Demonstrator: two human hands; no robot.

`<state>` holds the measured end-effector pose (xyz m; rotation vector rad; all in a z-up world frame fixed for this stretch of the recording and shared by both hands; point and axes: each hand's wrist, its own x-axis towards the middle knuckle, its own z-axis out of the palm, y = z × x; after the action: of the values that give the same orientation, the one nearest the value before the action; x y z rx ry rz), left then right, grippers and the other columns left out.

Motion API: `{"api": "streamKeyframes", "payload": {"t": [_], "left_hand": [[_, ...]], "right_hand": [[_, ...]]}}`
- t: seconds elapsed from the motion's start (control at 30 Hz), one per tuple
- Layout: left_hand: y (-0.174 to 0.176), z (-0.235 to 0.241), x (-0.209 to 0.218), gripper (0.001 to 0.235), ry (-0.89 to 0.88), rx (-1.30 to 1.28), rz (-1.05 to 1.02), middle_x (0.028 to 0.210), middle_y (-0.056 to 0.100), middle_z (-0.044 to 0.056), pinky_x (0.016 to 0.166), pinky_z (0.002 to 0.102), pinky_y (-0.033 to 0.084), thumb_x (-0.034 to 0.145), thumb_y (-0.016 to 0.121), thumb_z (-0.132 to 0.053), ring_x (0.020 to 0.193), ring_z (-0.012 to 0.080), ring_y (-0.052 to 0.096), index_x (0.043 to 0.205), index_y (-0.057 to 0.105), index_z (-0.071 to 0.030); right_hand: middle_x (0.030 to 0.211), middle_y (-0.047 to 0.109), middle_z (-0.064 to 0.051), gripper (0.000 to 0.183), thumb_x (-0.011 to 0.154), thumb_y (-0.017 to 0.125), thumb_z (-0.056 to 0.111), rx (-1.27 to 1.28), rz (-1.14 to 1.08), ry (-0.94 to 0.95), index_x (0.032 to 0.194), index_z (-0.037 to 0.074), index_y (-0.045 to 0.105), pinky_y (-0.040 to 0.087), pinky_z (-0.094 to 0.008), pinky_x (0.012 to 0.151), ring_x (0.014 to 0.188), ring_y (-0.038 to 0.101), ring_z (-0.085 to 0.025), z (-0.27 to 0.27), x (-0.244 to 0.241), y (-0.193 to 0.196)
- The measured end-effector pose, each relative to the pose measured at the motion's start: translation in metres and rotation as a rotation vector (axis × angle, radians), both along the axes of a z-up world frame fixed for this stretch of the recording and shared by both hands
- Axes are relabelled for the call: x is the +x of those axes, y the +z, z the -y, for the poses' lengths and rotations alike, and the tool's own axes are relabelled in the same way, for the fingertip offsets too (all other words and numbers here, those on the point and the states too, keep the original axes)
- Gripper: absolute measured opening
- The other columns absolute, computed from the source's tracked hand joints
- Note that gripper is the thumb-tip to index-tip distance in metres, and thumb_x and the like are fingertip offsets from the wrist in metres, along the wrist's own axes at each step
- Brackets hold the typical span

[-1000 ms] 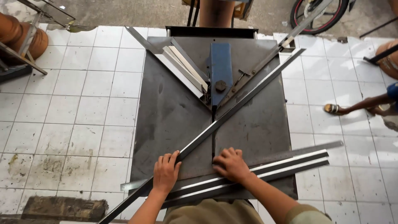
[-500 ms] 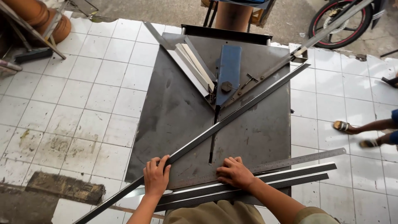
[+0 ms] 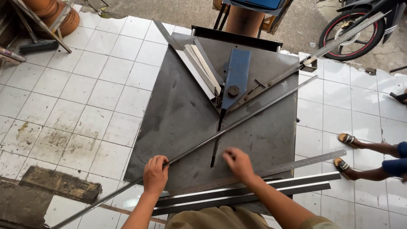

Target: Measuring and aligning frame pieces on a miter cutting station for precise cutting.

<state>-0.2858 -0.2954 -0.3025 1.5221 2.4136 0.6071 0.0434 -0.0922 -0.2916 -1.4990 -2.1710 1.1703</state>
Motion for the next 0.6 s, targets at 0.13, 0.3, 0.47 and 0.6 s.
{"api": "streamKeyframes", "payload": {"t": [0.13, 0.3, 0.47, 0.6], "left_hand": [[0.002, 0.006, 0.006, 0.029, -0.076, 0.089, 0.008, 0.103, 0.07, -0.001, 0.071, 0.04, 0.056, 0.092, 0.073, 0.011, 0.087, 0.0252, 0.067, 0.096, 0.064, -0.016], [-0.005, 0.014, 0.009, 0.042, -0.057, 0.058, -0.129, 0.116, 0.075, -0.003, 0.089, 0.041, 0.057, 0.095, 0.078, -0.002, 0.108, 0.0253, 0.069, 0.129, 0.071, -0.026], [0.007, 0.012, -0.002, 0.026, -0.086, 0.007, 0.167, 0.119, 0.079, -0.004, 0.093, 0.044, 0.057, 0.104, 0.072, -0.012, 0.107, 0.0252, 0.07, 0.127, 0.075, -0.025], [0.014, 0.004, -0.008, 0.024, -0.046, -0.101, 0.069, 0.127, 0.071, -0.009, 0.091, 0.045, 0.053, 0.102, 0.075, -0.03, 0.118, 0.0216, 0.064, 0.126, 0.078, -0.031]], "right_hand": [[0.131, 0.074, -0.015, 0.05, 0.113, 0.064, 0.025, -0.457, -0.145, -0.566, 0.161, 0.012, 0.056, 0.071, -0.036, 0.078, 0.096, 0.082, -0.024, -0.047, -0.027, 0.075], [0.16, 0.06, -0.015, 0.062, 0.115, 0.058, 0.03, -0.467, -0.245, -0.75, 0.172, 0.013, 0.043, 0.072, -0.042, 0.089, 0.108, 0.079, -0.024, -0.089, -0.026, 0.084], [0.18, 0.037, -0.006, 0.073, 0.112, 0.053, 0.048, -0.186, 0.128, -0.454, 0.177, 0.022, 0.035, 0.035, -0.062, 0.127, 0.164, 0.034, -0.036, -0.117, -0.024, 0.051], [0.191, 0.011, -0.004, 0.07, 0.112, 0.048, 0.058, -0.096, 0.422, -0.278, 0.176, 0.037, 0.033, 0.027, -0.069, 0.124, 0.17, 0.014, -0.035, -0.126, -0.037, 0.022]]}}
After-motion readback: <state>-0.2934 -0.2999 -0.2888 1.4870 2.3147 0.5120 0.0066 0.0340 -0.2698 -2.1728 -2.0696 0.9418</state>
